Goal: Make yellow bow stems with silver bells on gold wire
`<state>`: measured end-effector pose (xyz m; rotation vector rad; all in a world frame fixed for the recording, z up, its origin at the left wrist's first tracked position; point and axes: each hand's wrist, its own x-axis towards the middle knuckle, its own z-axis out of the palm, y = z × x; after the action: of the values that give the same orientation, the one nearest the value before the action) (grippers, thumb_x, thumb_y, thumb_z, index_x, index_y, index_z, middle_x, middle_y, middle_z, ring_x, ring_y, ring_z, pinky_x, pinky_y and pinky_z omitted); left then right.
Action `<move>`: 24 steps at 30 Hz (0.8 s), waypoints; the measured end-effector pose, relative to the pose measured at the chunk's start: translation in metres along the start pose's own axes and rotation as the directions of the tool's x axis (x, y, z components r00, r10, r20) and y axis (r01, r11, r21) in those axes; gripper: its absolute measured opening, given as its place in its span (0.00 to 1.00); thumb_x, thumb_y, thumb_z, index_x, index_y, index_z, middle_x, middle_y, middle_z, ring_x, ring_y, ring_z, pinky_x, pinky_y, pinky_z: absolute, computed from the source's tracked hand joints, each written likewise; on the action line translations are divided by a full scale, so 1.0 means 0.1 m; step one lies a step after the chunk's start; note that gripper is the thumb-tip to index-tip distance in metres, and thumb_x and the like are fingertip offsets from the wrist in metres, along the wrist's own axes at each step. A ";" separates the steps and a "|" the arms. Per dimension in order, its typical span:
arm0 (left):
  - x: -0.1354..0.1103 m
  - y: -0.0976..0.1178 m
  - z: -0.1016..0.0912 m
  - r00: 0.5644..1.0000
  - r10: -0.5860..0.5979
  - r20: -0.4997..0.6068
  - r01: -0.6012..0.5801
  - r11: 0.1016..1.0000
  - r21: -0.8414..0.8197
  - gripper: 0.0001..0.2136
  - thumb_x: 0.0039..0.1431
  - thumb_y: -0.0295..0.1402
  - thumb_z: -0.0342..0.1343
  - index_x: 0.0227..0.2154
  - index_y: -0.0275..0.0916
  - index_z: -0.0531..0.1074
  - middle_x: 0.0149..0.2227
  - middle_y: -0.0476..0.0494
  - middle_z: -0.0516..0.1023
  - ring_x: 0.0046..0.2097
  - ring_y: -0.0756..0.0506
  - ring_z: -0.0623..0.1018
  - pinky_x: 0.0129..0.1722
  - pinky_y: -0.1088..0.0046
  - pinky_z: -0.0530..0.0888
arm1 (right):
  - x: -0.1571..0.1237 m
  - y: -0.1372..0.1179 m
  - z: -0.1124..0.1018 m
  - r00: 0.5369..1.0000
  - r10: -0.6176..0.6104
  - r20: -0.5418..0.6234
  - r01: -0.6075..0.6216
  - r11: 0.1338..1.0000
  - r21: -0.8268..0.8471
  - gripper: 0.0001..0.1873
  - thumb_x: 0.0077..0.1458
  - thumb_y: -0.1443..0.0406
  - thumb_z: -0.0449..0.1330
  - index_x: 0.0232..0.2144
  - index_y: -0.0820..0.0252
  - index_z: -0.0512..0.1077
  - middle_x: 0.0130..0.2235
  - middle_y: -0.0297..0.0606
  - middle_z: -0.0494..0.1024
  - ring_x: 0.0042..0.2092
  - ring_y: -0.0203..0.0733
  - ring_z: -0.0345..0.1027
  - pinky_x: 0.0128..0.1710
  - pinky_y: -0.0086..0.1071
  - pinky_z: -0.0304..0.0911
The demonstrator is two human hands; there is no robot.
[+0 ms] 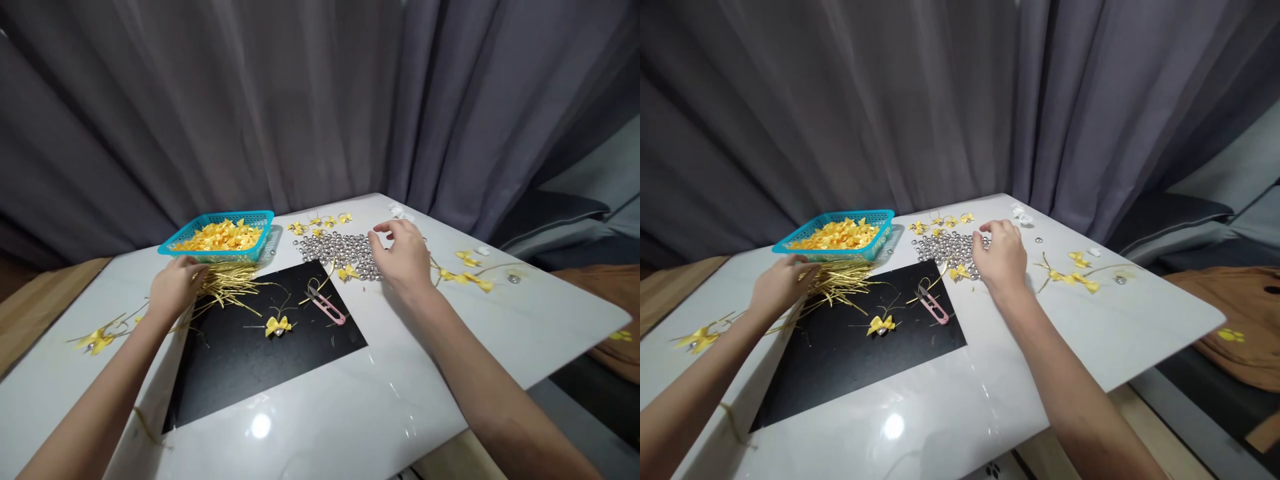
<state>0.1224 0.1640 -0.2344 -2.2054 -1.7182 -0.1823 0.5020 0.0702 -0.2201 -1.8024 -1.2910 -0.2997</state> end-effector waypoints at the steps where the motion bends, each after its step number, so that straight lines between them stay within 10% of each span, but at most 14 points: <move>1: -0.02 0.01 -0.01 1.000 -0.010 -0.002 0.010 1.000 -0.009 0.20 0.65 0.38 0.41 0.45 0.37 0.77 0.48 0.34 0.74 0.43 0.36 0.75 0.33 0.66 0.66 | -0.01 -0.01 0.00 1.000 -0.001 0.011 0.001 1.000 0.003 0.08 0.53 0.64 0.56 0.32 0.63 0.72 0.39 0.46 0.75 0.38 0.48 0.67 0.39 0.40 0.60; 24: -0.40 0.24 -0.04 0.908 -0.404 -0.111 0.356 0.884 -0.302 0.14 0.59 0.43 0.50 0.32 0.37 0.73 0.33 0.45 0.76 0.33 0.46 0.73 0.26 0.76 0.58 | -0.09 -0.13 -0.03 0.995 0.045 0.094 -0.053 0.995 0.085 0.10 0.52 0.61 0.56 0.23 0.60 0.70 0.30 0.38 0.76 0.27 0.39 0.62 0.28 0.32 0.50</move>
<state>0.1352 0.1209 -0.2475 -1.9247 -2.1153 -0.7287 0.4880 0.0634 -0.2178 -1.7883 -1.3013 -0.1332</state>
